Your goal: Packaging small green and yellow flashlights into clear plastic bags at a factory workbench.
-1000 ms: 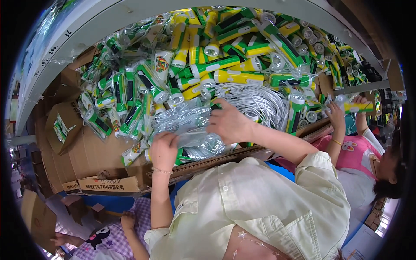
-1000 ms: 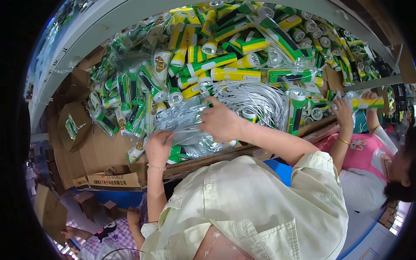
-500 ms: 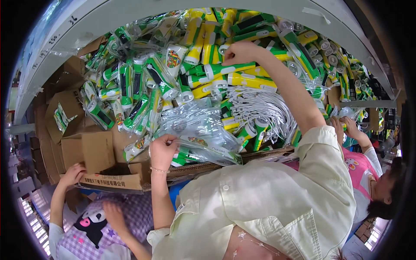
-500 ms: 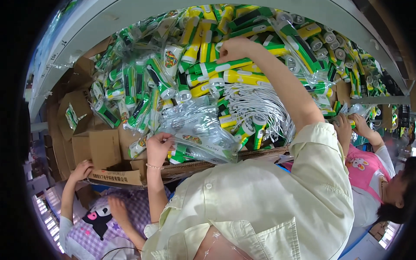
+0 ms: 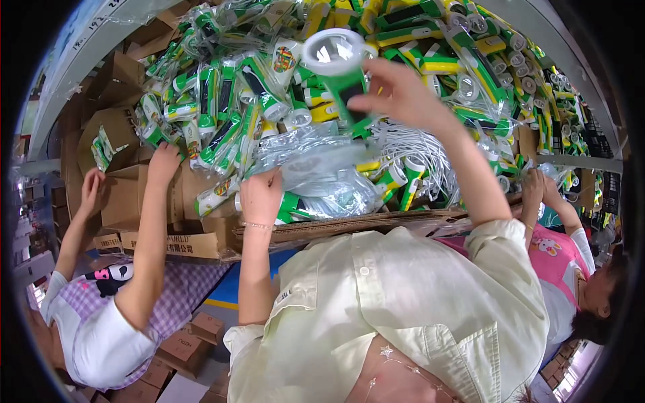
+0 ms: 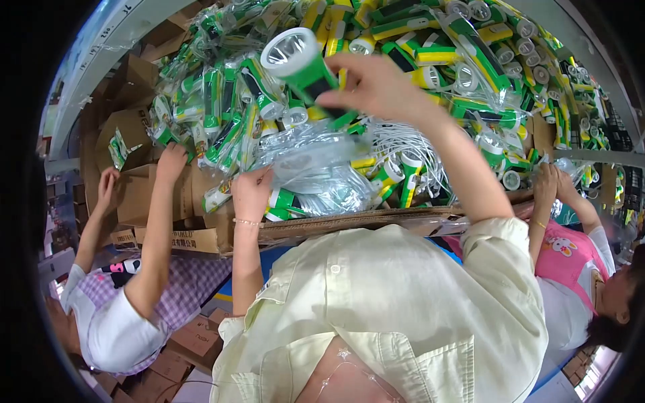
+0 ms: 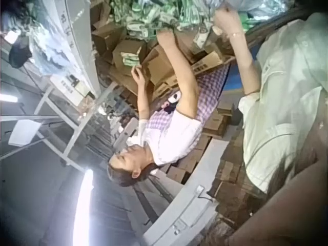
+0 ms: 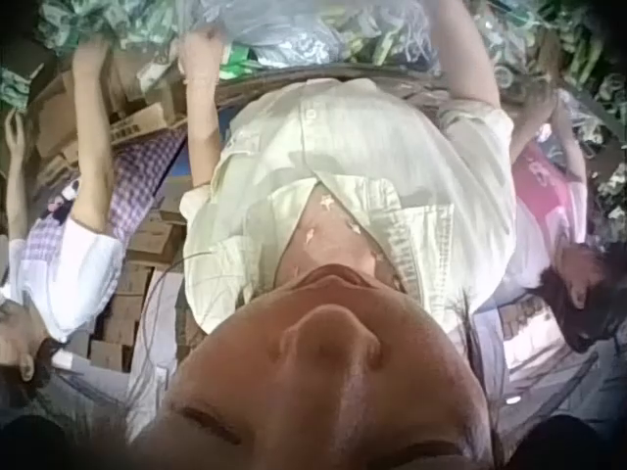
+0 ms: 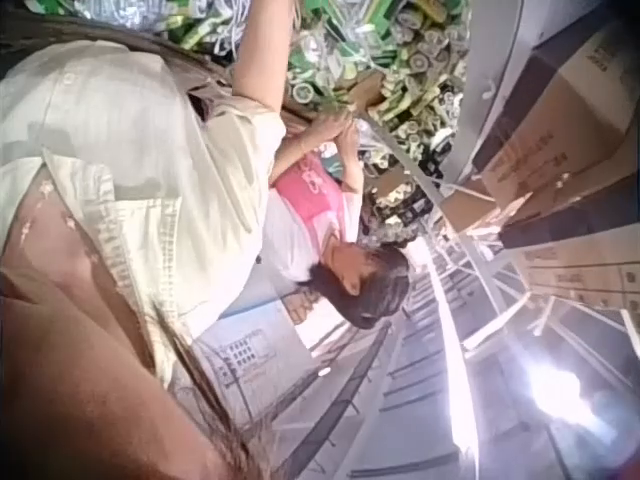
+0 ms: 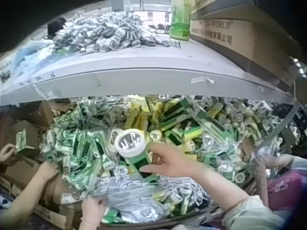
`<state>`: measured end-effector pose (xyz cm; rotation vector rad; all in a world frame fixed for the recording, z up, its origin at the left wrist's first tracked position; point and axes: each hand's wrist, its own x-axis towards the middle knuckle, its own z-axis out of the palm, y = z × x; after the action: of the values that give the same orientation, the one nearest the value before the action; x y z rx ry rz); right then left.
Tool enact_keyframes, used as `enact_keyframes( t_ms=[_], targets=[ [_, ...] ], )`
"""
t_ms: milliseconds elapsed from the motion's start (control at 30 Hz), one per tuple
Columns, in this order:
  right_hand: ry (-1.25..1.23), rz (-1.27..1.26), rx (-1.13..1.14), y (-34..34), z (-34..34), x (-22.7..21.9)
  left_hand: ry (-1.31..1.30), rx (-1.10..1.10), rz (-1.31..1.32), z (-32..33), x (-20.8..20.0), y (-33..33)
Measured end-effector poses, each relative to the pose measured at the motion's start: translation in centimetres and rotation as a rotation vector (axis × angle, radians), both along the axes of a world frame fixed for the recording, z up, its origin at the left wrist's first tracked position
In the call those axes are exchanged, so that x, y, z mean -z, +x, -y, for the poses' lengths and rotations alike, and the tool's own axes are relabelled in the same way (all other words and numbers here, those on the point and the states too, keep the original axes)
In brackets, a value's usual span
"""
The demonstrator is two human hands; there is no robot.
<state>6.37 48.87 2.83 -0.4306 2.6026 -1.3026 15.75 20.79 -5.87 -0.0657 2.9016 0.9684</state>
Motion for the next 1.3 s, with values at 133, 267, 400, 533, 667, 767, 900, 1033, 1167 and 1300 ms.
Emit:
enact_keyframes(
  t_ms=[133, 267, 400, 533, 667, 767, 900, 1033, 1167, 1300],
  targets=[
    [-0.420, -0.204, -0.174, 6.8, 3.7, 5.7, -0.008, 0.037, -0.079, -1.4, 1.3, -0.4],
    [-0.037, -0.279, -0.224, 7.6, 3.4, 7.7, 0.145, 0.042, 0.071, -1.4, 0.4, -0.1],
    [0.363, -0.399, -0.338, 7.9, 4.6, 8.1, 0.088, 0.176, 0.070, -2.4, -0.4, 0.4],
    [0.671, -0.392, -0.345, 8.7, 6.0, 7.2, 0.233, 0.002, 0.031, -2.1, -1.4, 0.3],
    [0.918, -0.428, -0.422, 9.2, 8.4, 8.7, 0.058, 0.165, -0.047, -3.3, -1.2, 1.0],
    [1.300, -0.355, -0.477, 9.0, 9.6, 9.4, 0.054, 0.191, -0.115, -5.4, -1.8, 1.4],
    [0.665, -0.393, -0.425, 7.3, 5.8, 9.6, 0.080, 0.178, -0.096, -4.2, 1.5, -0.6],
    [0.891, -0.233, 0.091, 4.5, -3.2, 4.4, 0.102, 0.019, 0.006, -1.5, 1.3, 0.7],
    [0.938, -0.144, 0.256, 5.3, -13.1, 4.9, 0.167, 0.066, 0.054, -1.7, 2.7, -1.0],
    [0.855, -0.161, 0.156, 5.7, -14.2, 4.7, 0.207, 0.020, 0.076, -1.2, 2.4, -0.8]
  ],
)
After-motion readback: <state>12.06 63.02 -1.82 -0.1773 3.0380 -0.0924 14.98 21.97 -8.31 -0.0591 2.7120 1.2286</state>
